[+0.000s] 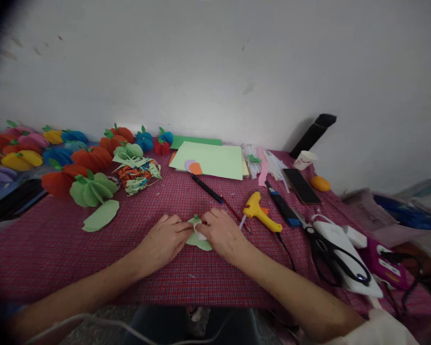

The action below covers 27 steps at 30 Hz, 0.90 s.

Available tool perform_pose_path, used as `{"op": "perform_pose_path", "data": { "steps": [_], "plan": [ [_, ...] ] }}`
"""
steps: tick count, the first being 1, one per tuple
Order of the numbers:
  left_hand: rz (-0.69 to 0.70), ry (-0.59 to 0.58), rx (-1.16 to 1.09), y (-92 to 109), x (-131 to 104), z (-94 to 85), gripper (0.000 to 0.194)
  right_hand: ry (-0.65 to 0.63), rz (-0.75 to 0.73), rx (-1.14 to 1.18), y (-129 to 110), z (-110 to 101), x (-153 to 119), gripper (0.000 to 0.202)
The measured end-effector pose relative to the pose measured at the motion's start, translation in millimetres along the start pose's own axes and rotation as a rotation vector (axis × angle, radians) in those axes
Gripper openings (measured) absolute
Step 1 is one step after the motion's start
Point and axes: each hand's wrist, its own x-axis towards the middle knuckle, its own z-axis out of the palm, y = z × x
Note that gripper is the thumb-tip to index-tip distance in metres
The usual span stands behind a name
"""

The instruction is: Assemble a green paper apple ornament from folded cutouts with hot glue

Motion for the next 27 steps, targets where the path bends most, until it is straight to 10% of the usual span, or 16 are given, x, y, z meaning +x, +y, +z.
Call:
{"op": "perform_pose_path", "data": {
  "steps": [27],
  "plan": [
    [-0.005, 0.026, -0.006, -2.7, -1.5, 6.0, 0.017, -0.006, 0.023, -0.128, 21.6, -20.2, 15.9, 0.015]
  ]
}}
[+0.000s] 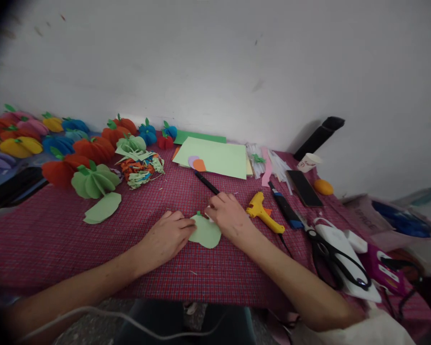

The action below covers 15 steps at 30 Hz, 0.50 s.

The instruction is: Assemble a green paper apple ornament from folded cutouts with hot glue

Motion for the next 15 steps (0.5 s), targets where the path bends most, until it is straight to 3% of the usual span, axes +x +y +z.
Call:
{"op": "perform_pose_path", "data": {
  "steps": [4, 7, 12, 15],
  "plan": [
    [0.007, 0.015, -0.027, -1.0, -1.1, 1.9, 0.017, 0.121, 0.106, 0.246, 23.2, -10.1, -16.8, 0.027],
    [0.010, 0.021, -0.042, -1.3, -1.5, 2.6, 0.015, 0.217, 0.304, 0.630, 33.1, -10.9, -24.3, 0.022],
    [-0.002, 0.030, -0.049, -1.7, -1.5, 4.7, 0.014, 0.099, 0.729, 1.248, 27.9, -1.7, -24.0, 0.032],
    [-0.002, 0.033, -0.053, -2.1, -1.4, 4.9, 0.015, 0.144, 0.795, 1.388, 21.1, 2.9, -24.4, 0.035]
  ]
}}
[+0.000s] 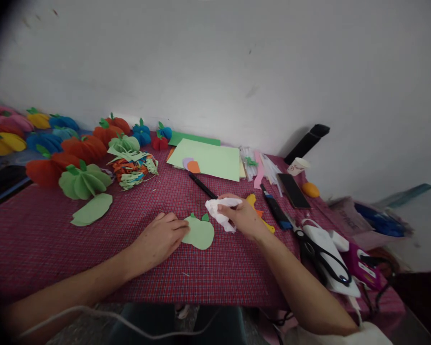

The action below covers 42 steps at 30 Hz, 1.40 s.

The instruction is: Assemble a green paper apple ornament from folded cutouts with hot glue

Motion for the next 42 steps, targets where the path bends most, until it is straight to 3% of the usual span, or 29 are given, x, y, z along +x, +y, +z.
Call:
{"op": "perform_pose_path", "data": {
  "steps": [10, 14, 16, 25, 30, 36, 42],
  "plan": [
    [0.004, -0.010, -0.013, 0.2, 0.5, -4.7, 0.015, -0.137, 0.055, 0.028, -7.5, -0.7, -13.4, 0.022],
    [0.006, -0.005, -0.018, 0.6, 0.1, -4.8, 0.015, -0.349, 0.050, 0.139, -14.7, -5.6, -22.1, 0.037],
    [0.006, 0.000, -0.012, 0.8, -0.2, -4.9, 0.015, -0.386, 0.034, 0.112, -15.8, -6.6, -25.0, 0.042],
    [0.034, -0.005, 0.008, -1.4, 2.2, -6.5, 0.017, -0.079, -0.031, -0.152, 0.3, 7.9, -15.9, 0.032],
    [0.035, 0.005, -0.014, -2.4, 4.0, -8.1, 0.016, 0.016, -0.099, -0.278, -0.1, 9.9, -11.8, 0.025],
    [0.028, 0.007, -0.026, -5.7, 7.6, -8.6, 0.015, -0.048, -0.258, -0.435, 2.7, 9.6, -9.8, 0.016],
    [0.027, 0.002, -0.070, -10.8, 9.1, -8.4, 0.017, -0.151, -0.278, -0.501, 6.8, 16.3, -7.2, 0.015]
  ]
}}
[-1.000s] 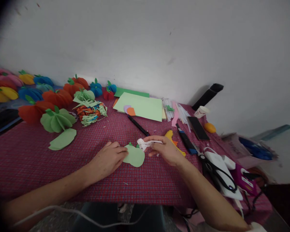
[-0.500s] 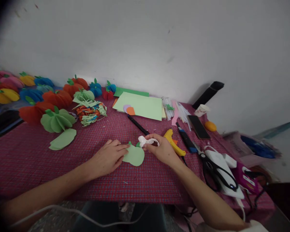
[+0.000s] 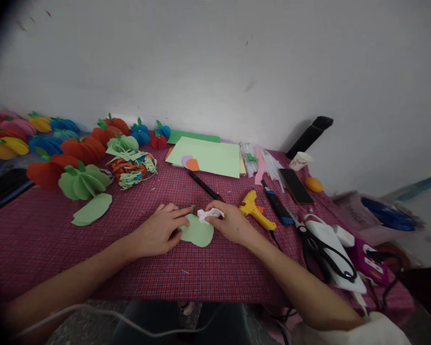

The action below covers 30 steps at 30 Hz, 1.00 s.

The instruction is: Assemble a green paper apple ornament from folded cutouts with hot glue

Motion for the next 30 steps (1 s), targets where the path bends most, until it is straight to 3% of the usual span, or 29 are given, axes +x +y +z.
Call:
{"op": "perform_pose_path", "data": {
  "steps": [5, 15, 23, 30],
  "plan": [
    [0.006, -0.002, -0.028, -3.2, 1.0, 1.2, 0.020, -0.008, -0.110, -0.068, -2.8, 7.0, 9.0, 0.023],
    [0.010, -0.019, -0.049, -4.9, 1.3, 2.6, 0.021, -0.181, -0.117, -0.346, -0.2, 12.9, 34.7, 0.026],
    [0.013, -0.024, -0.052, -4.5, 2.0, 3.0, 0.019, -0.309, -0.063, -0.703, -34.9, 11.7, 48.2, 0.025],
    [0.016, -0.024, -0.044, -5.0, 1.9, 3.1, 0.018, -0.287, -0.051, -0.607, -26.3, 6.4, 51.9, 0.025]
  ]
}}
